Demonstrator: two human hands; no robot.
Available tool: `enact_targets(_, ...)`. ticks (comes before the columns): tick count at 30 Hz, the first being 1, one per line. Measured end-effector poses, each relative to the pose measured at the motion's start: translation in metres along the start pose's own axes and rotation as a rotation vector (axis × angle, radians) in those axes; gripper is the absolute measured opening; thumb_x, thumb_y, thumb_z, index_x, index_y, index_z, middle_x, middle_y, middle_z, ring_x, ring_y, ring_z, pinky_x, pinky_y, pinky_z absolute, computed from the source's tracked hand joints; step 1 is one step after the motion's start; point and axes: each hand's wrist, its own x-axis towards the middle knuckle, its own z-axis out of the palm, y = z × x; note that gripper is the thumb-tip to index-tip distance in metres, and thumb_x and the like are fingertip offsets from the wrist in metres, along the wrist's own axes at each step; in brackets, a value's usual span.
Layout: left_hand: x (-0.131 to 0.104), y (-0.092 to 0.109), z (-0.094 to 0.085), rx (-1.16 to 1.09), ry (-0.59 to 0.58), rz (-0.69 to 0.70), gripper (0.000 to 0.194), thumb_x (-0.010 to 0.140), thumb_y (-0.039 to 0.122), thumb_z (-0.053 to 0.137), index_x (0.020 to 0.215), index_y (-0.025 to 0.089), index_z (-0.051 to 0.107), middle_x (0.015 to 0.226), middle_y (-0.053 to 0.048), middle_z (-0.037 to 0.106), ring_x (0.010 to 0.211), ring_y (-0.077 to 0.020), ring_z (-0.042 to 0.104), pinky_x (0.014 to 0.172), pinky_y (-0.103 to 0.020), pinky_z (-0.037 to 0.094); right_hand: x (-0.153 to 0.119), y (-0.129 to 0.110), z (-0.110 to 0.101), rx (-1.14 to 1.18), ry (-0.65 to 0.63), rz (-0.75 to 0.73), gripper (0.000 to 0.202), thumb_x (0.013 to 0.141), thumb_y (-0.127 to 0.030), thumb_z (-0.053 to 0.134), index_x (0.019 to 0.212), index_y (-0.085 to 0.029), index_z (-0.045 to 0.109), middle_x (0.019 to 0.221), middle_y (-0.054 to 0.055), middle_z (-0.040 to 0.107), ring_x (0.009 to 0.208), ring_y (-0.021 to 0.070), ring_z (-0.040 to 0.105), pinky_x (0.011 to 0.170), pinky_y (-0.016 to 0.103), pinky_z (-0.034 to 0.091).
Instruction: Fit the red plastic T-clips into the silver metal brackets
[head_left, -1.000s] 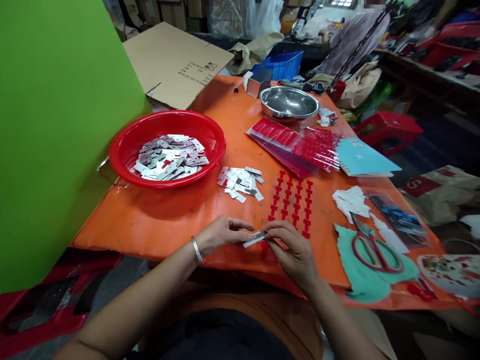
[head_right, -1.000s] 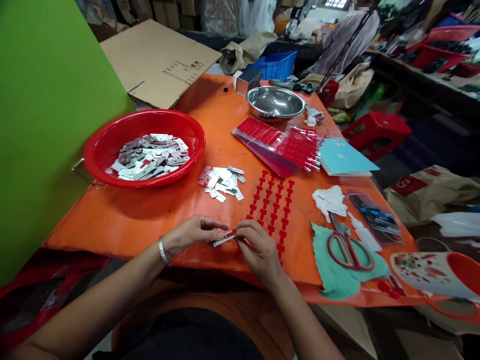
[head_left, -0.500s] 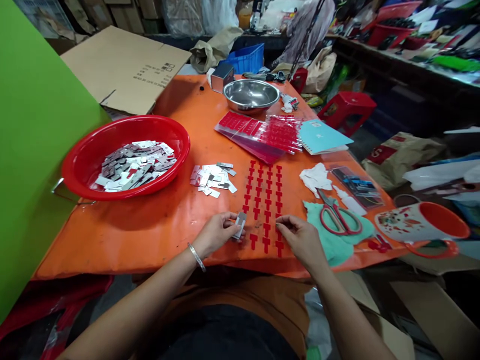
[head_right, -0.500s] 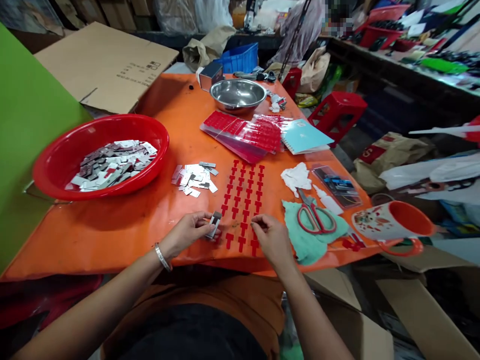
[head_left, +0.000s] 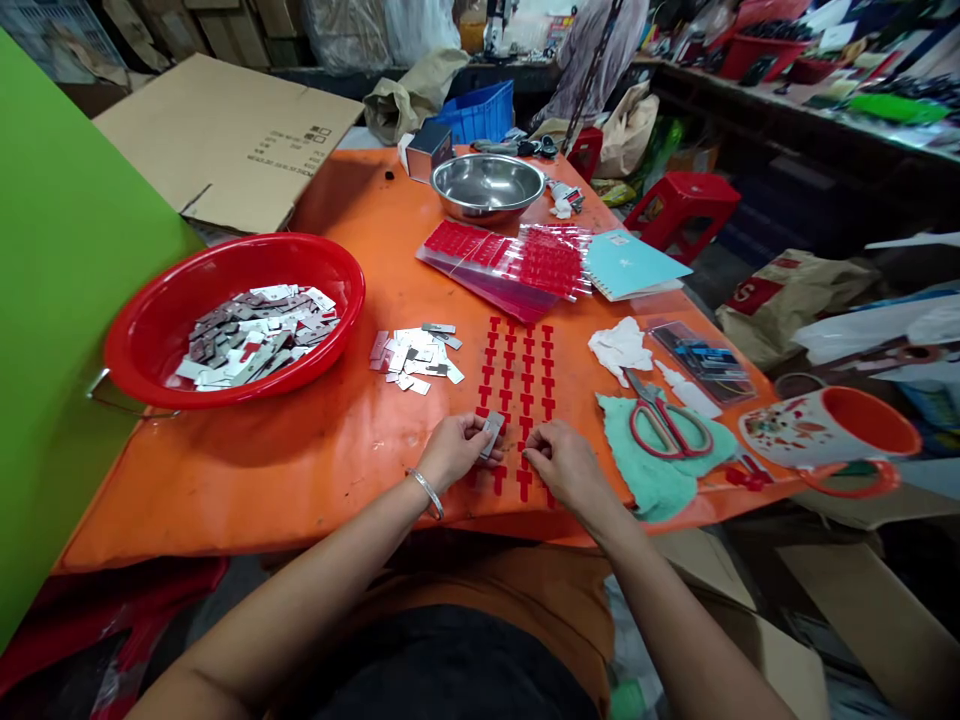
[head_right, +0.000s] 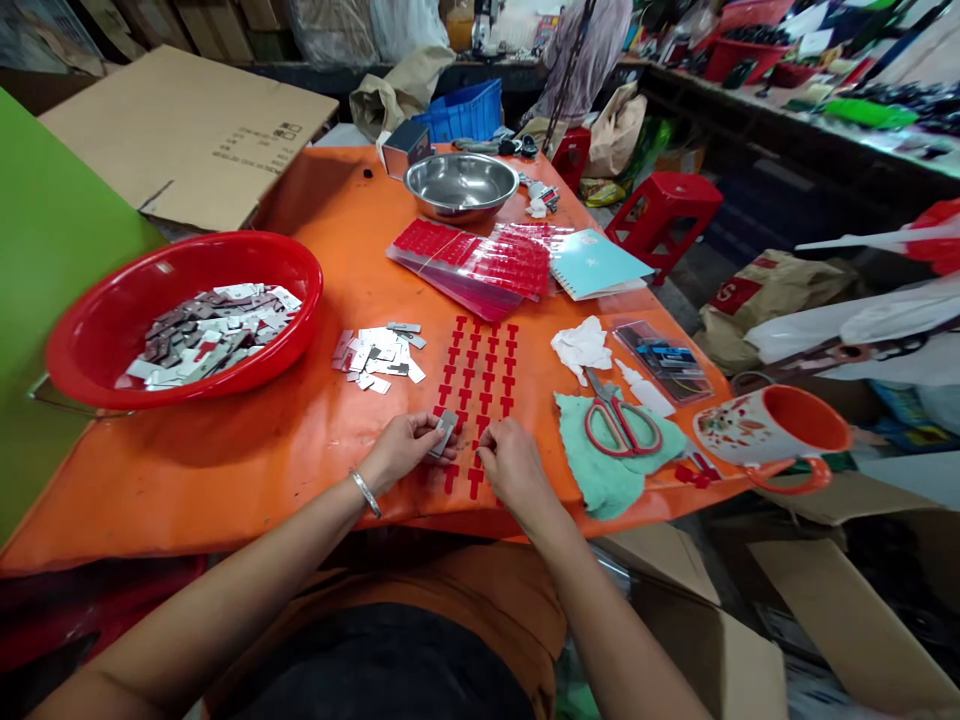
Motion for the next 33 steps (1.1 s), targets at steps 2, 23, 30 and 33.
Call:
enact_targets(2,0.001,-0.001,0.0,-0.017,0.005,-0.012,0.006,0.081,0.014,0.057,0.078,0.008,0.057,0.069,-0.004,0.064,0.056,-0.0111,0.064,0.058,-0.025,0.055,-0.006,0.0,0.004,0.003,0.081,-0.008,0.006,0.072,-0.015,0.054,0.073,-0.016,0.06,0.075,0.006,0.056,0.063,0.0167,0.053,0.062,0.03,0.045)
enact_targets(23,-0.01,0.01,0.004,-0.073,-0.016,-0.022,0.021,0.074,0.0,0.06,0.094,0.006,0.06,0.076,-0.009,0.069,0.06,-0.0114,0.065,0.059,-0.022,0.054,-0.013,-0.026,-0.01,0.843,0.234,0.319,0.025,0.061,-0.033,0.072,0.071,-0.018,0.054,0.064,-0.002,0.055,0.057,0.011,0.051,0.052,0.022,0.044)
enact_targets(30,-0.033,0.02,0.0,-0.125,-0.052,0.017,0.025,0.074,-0.001,0.057,0.097,0.007,0.061,0.071,-0.005,0.069,0.057,-0.0093,0.063,0.059,-0.02,0.053,-0.008,-0.057,0.009,0.961,0.208,0.253,0.019,0.067,-0.028,0.068,0.075,-0.02,0.052,0.068,-0.003,0.057,0.057,0.0112,0.056,0.051,0.023,0.051)
enact_targets(33,-0.038,0.021,-0.003,-0.143,-0.061,0.017,0.024,0.076,0.0,0.056,0.099,0.006,0.061,0.07,-0.005,0.068,0.057,-0.0084,0.062,0.059,-0.019,0.052,-0.008,-0.06,0.015,0.942,0.189,0.236,0.018,0.069,-0.027,0.067,0.077,-0.02,0.052,0.07,-0.002,0.057,0.057,0.0113,0.057,0.051,0.024,0.052)
